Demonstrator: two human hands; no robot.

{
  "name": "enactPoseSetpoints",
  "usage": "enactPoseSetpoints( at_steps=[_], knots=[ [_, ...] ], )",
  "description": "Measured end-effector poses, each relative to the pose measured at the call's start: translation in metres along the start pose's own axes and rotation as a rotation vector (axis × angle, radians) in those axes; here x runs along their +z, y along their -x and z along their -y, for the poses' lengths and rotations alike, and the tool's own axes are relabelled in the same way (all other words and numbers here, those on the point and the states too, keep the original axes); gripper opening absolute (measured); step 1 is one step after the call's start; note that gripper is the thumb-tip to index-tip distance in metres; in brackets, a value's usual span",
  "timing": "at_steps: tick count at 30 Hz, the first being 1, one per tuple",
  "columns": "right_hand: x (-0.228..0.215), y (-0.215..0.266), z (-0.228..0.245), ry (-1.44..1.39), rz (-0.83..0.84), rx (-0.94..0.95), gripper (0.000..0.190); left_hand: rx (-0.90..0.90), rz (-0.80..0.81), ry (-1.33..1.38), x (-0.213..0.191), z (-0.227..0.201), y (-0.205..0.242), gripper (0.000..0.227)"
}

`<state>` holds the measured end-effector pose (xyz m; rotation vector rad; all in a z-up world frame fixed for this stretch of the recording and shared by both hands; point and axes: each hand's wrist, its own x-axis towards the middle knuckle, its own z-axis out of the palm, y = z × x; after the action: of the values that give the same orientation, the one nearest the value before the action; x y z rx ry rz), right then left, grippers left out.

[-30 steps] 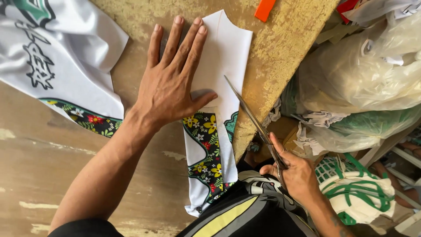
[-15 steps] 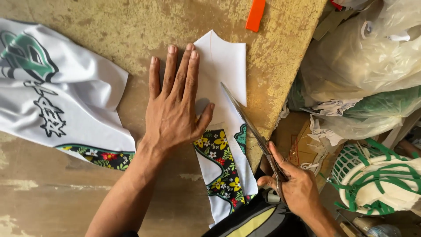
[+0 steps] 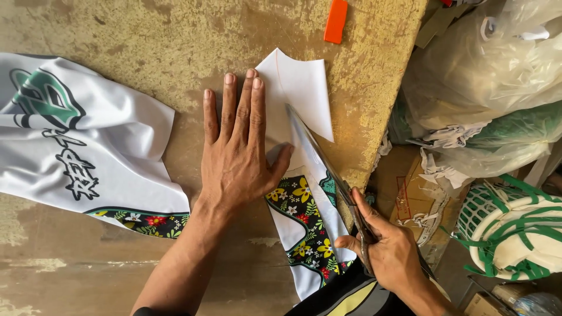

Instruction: The person uses shears to cut a white jersey with floral patterns on a wooden table. They trim the edges, unfold the jersey to display the front and back, and then fold it before placing it aside.

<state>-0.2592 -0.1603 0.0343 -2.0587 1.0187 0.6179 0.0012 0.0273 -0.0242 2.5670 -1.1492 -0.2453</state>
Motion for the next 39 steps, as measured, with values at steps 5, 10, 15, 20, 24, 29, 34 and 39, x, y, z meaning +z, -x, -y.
enactPoseSetpoints(
  at_steps=[5, 10, 15, 20, 24, 29, 34, 39],
  knots=[
    [0.007, -0.005, 0.011, -0.096, 0.024, -0.051, 0.1, 0.005, -0.018, -0.019, 0.0, -0.001, 0.0, 0.102],
    [0.01, -0.001, 0.017, -0.079, -0.033, -0.118, 0.098, -0.006, -0.022, -0.015, 0.002, -0.005, 0.002, 0.103],
    [0.023, -0.006, 0.01, -0.052, -0.078, -0.271, 0.104, -0.048, -0.003, -0.038, 0.006, -0.011, 0.005, 0.104],
    [0.021, -0.005, 0.023, -0.048, -0.026, -0.158, 0.102, -0.064, -0.011, -0.019, 0.009, -0.014, 0.005, 0.108],
    [0.027, -0.005, 0.023, -0.095, -0.09, -0.251, 0.104, -0.101, -0.008, 0.109, 0.005, -0.017, 0.006, 0.088],
    [0.041, -0.006, 0.027, -0.124, -0.103, -0.204, 0.105, -0.168, -0.028, 0.14, 0.015, -0.031, 0.01, 0.085],
    [0.036, -0.006, 0.036, -0.244, -0.033, -0.251, 0.105, -0.198, -0.026, 0.13, 0.016, -0.036, 0.011, 0.088],
    [0.033, -0.008, 0.045, -0.14, -0.139, -0.308, 0.102, -0.201, -0.036, 0.117, 0.015, -0.036, 0.01, 0.092]
  ],
)
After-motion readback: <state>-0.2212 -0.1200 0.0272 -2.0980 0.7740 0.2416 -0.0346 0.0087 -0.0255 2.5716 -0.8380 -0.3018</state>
